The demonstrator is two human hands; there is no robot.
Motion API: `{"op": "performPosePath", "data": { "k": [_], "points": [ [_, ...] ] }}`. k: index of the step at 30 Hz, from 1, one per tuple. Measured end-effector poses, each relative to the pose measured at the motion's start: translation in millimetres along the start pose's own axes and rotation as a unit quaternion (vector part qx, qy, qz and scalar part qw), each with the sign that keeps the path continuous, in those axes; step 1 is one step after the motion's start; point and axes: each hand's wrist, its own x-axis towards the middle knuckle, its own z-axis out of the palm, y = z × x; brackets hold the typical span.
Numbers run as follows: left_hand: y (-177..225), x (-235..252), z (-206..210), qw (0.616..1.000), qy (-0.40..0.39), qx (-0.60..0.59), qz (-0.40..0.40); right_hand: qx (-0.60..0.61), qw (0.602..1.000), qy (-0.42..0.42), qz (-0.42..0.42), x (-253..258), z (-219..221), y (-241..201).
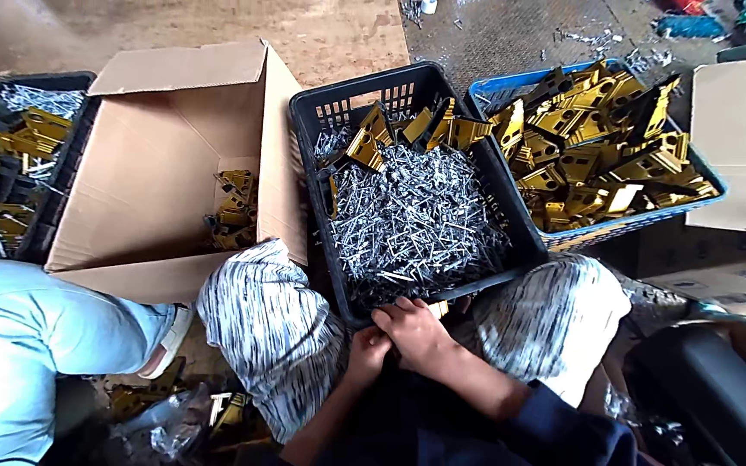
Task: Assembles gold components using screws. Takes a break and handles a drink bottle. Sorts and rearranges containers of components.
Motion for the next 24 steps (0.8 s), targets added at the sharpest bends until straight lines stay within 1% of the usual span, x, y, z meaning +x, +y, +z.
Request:
{"op": "performPosePath", "data": {
  "k": [2, 3, 4, 5, 6, 7, 9, 10, 11, 12, 15, 17, 21, 24],
  "points": [
    [3, 0, 1, 1.0, -0.003, -0.011, -0.015, 0.01, 0.999, -0.04, 0.007, 0, -7, -1],
    [4, -1, 2, 1.0, -0.002, -0.011, -0.024, 0.038, 0.996, -0.082, 0.01, 0, -17, 1],
    [7, 0, 2, 0.999, -0.007, -0.012, -0.034, 0.081, 0.988, -0.131, 0.014, 1, -31, 5],
    [10, 1, 3, 0.998, -0.015, -0.023, -0.048, 0.134, 0.977, -0.163, 0.019, 3, -46, 11],
    [12, 0, 3, 0.997, -0.019, -0.032, -0.061, 0.183, 0.97, -0.16, 0.025, 5, -57, 17],
    [13, -1, 4, 0.997, -0.016, -0.034, -0.073, 0.201, 0.971, -0.124, 0.034, 8, -61, 20],
    [11, 0, 4, 0.996, -0.009, -0.025, -0.083, 0.209, 0.975, 0.021, 0.074, 26, -45, 17],
    [10, -1, 4, 0.996, -0.006, -0.023, -0.082, 0.227, 0.966, 0.079, 0.092, 36, -32, 12],
    [8, -1, 4, 0.997, -0.001, -0.023, -0.074, 0.24, 0.96, 0.098, 0.107, 46, -23, 6],
    [6, 0, 3, 0.998, 0.004, -0.028, -0.062, 0.233, 0.961, 0.088, 0.118, 54, -18, 0],
    [-1, 1, 1, 0.999, 0.01, -0.037, -0.02, 0.155, 0.979, -0.019, 0.132, 65, -21, -12],
    [-4, -1, -1, 0.999, 0.007, -0.038, -0.008, 0.136, 0.976, -0.085, 0.15, 67, -24, -15],
    [-7, 2, -1, 0.999, 0.0, -0.042, 0.005, 0.12, 0.967, -0.121, 0.189, 73, -28, -18],
    [-7, -2, -2, 0.999, -0.009, -0.04, 0.009, 0.11, 0.96, -0.16, 0.203, 77, -26, -21]
  ]
}}
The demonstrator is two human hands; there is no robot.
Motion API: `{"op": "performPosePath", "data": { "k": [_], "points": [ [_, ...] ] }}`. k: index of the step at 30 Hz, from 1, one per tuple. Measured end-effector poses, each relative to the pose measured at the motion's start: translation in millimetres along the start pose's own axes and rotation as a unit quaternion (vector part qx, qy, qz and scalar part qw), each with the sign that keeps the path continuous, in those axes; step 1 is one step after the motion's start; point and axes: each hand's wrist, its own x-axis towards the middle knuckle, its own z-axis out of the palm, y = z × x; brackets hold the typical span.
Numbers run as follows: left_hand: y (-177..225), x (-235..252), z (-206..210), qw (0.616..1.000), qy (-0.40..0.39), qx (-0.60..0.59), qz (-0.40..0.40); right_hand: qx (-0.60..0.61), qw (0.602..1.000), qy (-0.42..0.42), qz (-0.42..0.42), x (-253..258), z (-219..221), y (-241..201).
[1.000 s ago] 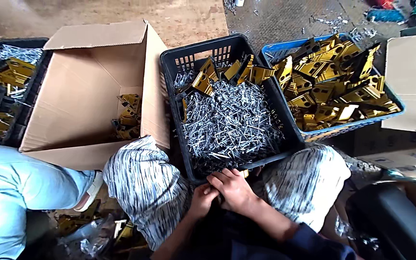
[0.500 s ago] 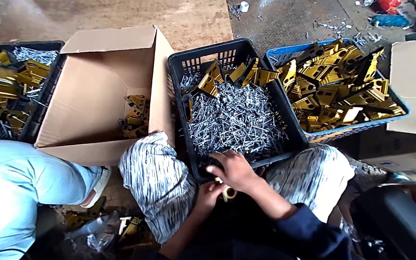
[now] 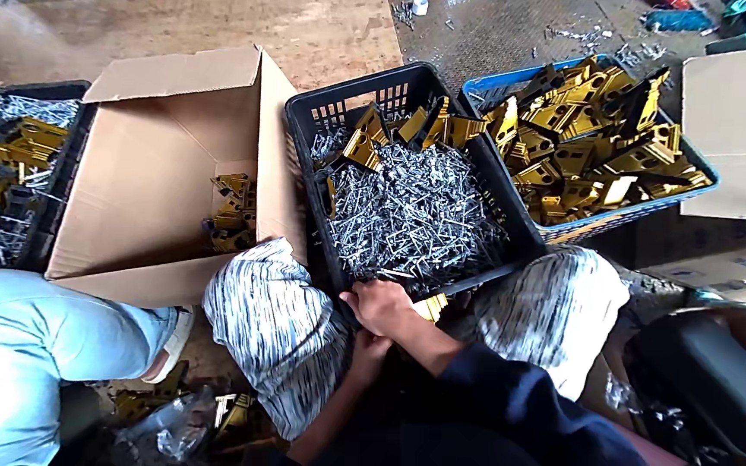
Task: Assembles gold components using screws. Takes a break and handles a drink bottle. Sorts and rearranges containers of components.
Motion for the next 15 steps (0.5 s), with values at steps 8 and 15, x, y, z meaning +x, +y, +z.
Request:
{"op": "performPosePath", "data": {
  "k": [8, 15],
  "points": [
    [33, -4, 0, 0.992, -0.021, 0.096, -0.074, 0.143, 0.972, 0.052, -0.179, -14, -2, 30],
    [114, -18, 5, 0.969, -0.186, 0.15, 0.065, 0.395, 0.858, 0.17, -0.28, -56, -2, 103]
  ]
}}
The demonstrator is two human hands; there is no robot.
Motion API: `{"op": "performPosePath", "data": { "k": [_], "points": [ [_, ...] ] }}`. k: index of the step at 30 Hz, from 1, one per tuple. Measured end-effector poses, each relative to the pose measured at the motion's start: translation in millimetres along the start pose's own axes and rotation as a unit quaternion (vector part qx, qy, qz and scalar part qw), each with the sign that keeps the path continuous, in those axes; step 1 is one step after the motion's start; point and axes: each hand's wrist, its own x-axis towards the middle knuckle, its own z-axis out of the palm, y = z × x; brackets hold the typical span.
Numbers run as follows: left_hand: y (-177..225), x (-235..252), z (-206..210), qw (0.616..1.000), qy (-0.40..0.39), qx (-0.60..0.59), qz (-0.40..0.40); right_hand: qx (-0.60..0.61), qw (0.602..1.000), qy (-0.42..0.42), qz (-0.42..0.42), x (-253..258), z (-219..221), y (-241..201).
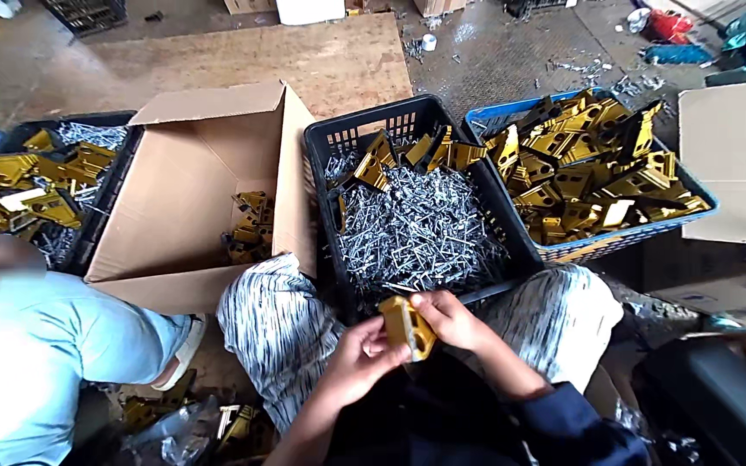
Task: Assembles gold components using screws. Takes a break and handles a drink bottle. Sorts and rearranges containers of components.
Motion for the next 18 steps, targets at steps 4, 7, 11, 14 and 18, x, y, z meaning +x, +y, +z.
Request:
{"op": "performPosePath", "data": {
  "k": [4, 7, 11, 14, 18],
  "points": [
    [10, 9, 15, 0.963, 0.019, 0.25, 0.1, 0.357, 0.923, 0.112, 0.086, -17, 29, -8],
    [-3, 20, 22, 0.95, 0.097, 0.264, 0.136, 0.42, 0.897, 0.112, 0.08, -15, 40, -4],
    [-26, 40, 28, 0.961, 0.118, 0.146, 0.202, 0.46, 0.879, 0.096, 0.079, -3, 47, 7],
    [-42, 63, 31, 0.971, 0.127, 0.024, 0.201, 0.409, 0.9, 0.128, 0.08, 7, 47, 7],
    [-47, 98, 12, 0.97, 0.162, -0.078, 0.162, 0.212, 0.961, 0.158, 0.08, 29, 16, 23]
  ]
}}
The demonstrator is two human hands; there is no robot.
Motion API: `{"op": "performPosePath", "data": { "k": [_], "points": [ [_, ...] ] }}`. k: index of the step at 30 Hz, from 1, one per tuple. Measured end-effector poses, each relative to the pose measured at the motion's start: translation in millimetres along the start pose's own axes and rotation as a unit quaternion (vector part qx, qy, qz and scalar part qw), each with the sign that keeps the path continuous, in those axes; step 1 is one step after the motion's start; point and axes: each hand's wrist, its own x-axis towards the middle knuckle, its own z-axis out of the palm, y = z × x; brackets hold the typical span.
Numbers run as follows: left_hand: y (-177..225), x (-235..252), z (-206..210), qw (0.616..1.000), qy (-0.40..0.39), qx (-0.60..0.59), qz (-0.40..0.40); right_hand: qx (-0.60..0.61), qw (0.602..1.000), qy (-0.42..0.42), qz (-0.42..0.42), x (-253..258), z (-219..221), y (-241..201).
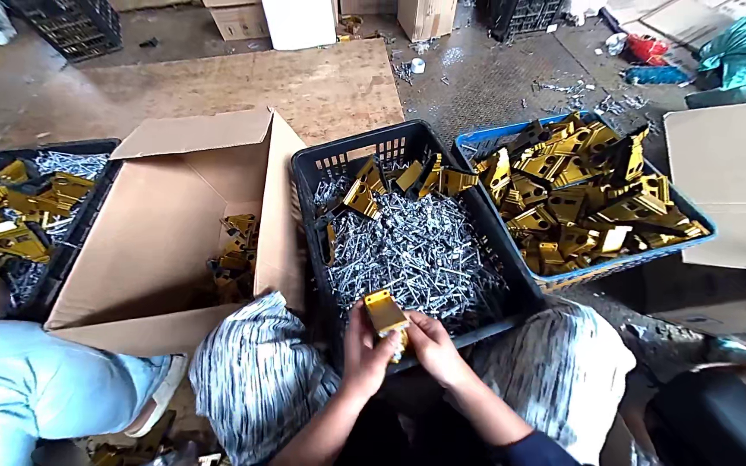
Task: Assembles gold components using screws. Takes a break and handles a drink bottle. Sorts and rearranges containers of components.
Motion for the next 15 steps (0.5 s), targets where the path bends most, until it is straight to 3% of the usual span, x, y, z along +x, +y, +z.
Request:
{"op": "performPosePath", "data": {
  "k": [2, 4, 8, 10, 12, 15],
  "points": [
    [5, 16, -7, 0.998, -0.027, -0.027, -0.042, -0.004, 0.999, -0.035, 0.01, 9, -18, -5],
    [7, 22, -11, 0.994, -0.097, -0.017, -0.036, 0.033, 0.994, -0.105, -0.01, 11, -28, -4],
    [2, 26, -5, 0.968, -0.215, 0.126, 0.022, 0.101, 0.967, -0.231, -0.041, -3, -28, 5],
    [6, 30, -15, 0.962, -0.251, 0.101, -0.04, 0.109, 0.967, -0.222, -0.054, -10, -34, 5],
    [8, 36, -28, 0.956, -0.262, 0.073, -0.107, 0.122, 0.982, -0.145, -0.022, -15, -39, -1],
    [6, 36, -26, 0.965, -0.195, 0.029, -0.172, 0.108, 0.986, -0.102, 0.077, -9, -37, -14]
  ]
}}
